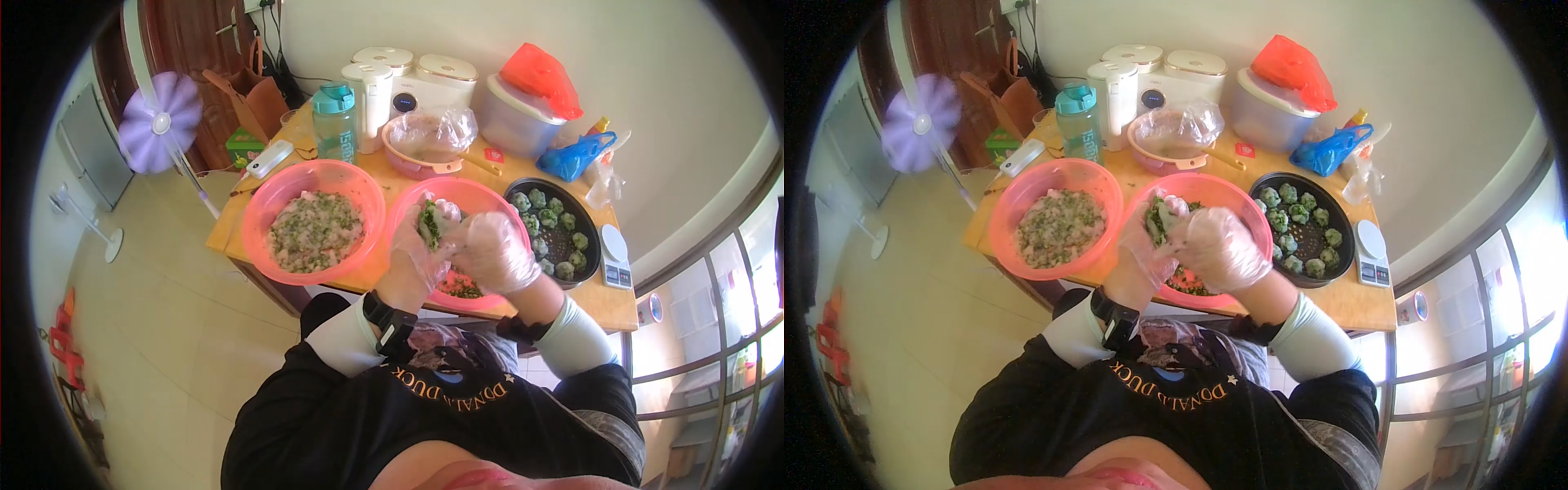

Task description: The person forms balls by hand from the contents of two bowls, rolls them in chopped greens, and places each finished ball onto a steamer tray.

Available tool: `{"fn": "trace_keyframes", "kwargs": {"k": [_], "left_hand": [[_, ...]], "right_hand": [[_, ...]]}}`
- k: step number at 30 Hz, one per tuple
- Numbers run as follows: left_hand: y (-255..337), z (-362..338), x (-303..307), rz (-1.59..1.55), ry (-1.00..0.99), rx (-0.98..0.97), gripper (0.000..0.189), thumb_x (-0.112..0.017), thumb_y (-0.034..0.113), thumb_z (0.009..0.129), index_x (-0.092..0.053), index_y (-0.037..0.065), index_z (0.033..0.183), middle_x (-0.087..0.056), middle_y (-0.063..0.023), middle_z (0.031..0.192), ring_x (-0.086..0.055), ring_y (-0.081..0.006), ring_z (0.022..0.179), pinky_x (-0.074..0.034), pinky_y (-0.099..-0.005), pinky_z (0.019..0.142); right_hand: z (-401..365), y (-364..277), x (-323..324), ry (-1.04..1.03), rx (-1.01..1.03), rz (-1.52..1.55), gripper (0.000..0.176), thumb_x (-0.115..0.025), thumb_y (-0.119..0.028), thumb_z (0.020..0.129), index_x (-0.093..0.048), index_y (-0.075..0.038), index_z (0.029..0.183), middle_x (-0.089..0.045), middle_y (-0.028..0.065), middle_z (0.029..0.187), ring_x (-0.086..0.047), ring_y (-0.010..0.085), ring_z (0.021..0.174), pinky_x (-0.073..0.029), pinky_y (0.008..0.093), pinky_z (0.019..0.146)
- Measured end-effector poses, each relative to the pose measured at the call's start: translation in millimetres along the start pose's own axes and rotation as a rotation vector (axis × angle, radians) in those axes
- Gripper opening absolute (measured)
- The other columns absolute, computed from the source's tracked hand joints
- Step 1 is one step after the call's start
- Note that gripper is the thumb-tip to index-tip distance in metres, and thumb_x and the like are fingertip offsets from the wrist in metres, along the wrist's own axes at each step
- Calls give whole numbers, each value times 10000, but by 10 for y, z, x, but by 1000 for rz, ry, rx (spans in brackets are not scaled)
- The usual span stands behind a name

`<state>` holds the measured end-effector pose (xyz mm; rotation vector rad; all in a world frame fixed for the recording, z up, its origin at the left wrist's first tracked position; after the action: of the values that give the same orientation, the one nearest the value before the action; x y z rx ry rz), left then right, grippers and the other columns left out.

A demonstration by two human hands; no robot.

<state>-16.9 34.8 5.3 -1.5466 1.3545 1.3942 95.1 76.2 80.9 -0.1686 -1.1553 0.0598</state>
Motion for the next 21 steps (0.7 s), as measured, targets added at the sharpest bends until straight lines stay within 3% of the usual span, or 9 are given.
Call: {"fn": "trace_keyframes", "kwargs": {"k": [1, 2, 3, 6, 13, 15, 16, 18, 21], "left_hand": [[-11, 83, 47, -91, -232, 45, 200, -483, 269, 1053, -595, 106, 1076, -638, -64, 945, -645, -218, 899, -562, -369, 841], [-28, 137, 82, -182, -462, 91, 160, -486, 230, 1047, -591, 109, 1056, -635, -65, 950, -642, -217, 906, -562, -386, 849], [-48, 156, 104, -181, -460, 95, 160, -486, 230, 1047, -591, 109, 1056, -635, -65, 950, -642, -217, 906, -562, -386, 849], [-85, 172, 137, -139, -438, 39, 135, -498, 227, 1038, -566, 111, 1055, -612, -52, 921, -622, -208, 915, -544, -383, 885], [-70, 137, 239, 39, -277, -67, 124, -514, 195, 1023, -575, 118, 1098, -633, -33, 960, -631, -203, 935, -543, -390, 892], [-64, 148, 259, 48, -248, -55, 125, -515, 184, 1019, -581, 119, 1104, -641, -31, 974, -635, -201, 931, -546, -388, 887], [-59, 153, 248, 8, -244, -70, 135, -514, 175, 1017, -583, 114, 1116, -648, -36, 996, -638, -201, 936, -550, -384, 879], [-37, 185, 275, -37, -238, -86, 146, -514, 165, 1014, -586, 110, 1129, -655, -40, 1018, -642, -201, 941, -555, -380, 872], [-20, 191, 295, -101, -296, -64, 251, -534, 134, 990, -551, 102, 1238, -645, -65, 1080, -647, -228, 976, -550, -372, 888]], "right_hand": [[-28, -5, -91, -20, 38, 125, 283, -681, -142, 792, -669, -64, 1064, -620, 153, 743, -633, 376, 714, -486, 480, 624], [-48, -85, -133, 160, 63, 83, 83, -690, -83, 770, -709, -84, 850, -604, 144, 659, -632, 342, 642, -500, 426, 598], [-37, -148, -154, 161, 59, 84, 83, -690, -83, 770, -709, -84, 850, -604, 144, 659, -632, 342, 642, -500, 426, 598], [17, -191, -178, 121, -227, 95, 59, -627, -38, 761, -672, -69, 784, -638, 164, 701, -635, 384, 672, -509, 459, 628], [47, -111, -282, 141, -178, -64, 36, -621, -60, 766, -656, -65, 770, -662, 157, 763, -635, 379, 700, -509, 462, 637], [69, -139, -259, -226, -73, -418, 122, -623, -72, 795, -711, -69, 879, -674, 163, 822, -638, 370, 719, -509, 450, 650], [58, -165, -211, -227, -74, -417, 122, -623, -72, 795, -711, -69, 879, -674, 163, 822, -638, 370, 719, -509, 450, 650], [-6, -127, -27, 244, -445, 105, 270, -656, -82, 791, -691, -44, 1055, -679, 185, 838, -658, 403, 793, -528, 468, 717], [-12, -208, -49, 347, -458, 252, 297, -635, -73, 837, -677, -32, 1128, -677, 207, 861, -656, 415, 823, -516, 471, 738]]}}
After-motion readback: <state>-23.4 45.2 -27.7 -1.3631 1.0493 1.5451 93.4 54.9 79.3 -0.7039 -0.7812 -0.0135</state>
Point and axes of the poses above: each hand's wrist, its own z-axis towards the middle knuckle, its own x-axis out of the back of the hand, y = z × x, the point moved 3 cm from there along z, towards the middle knuckle
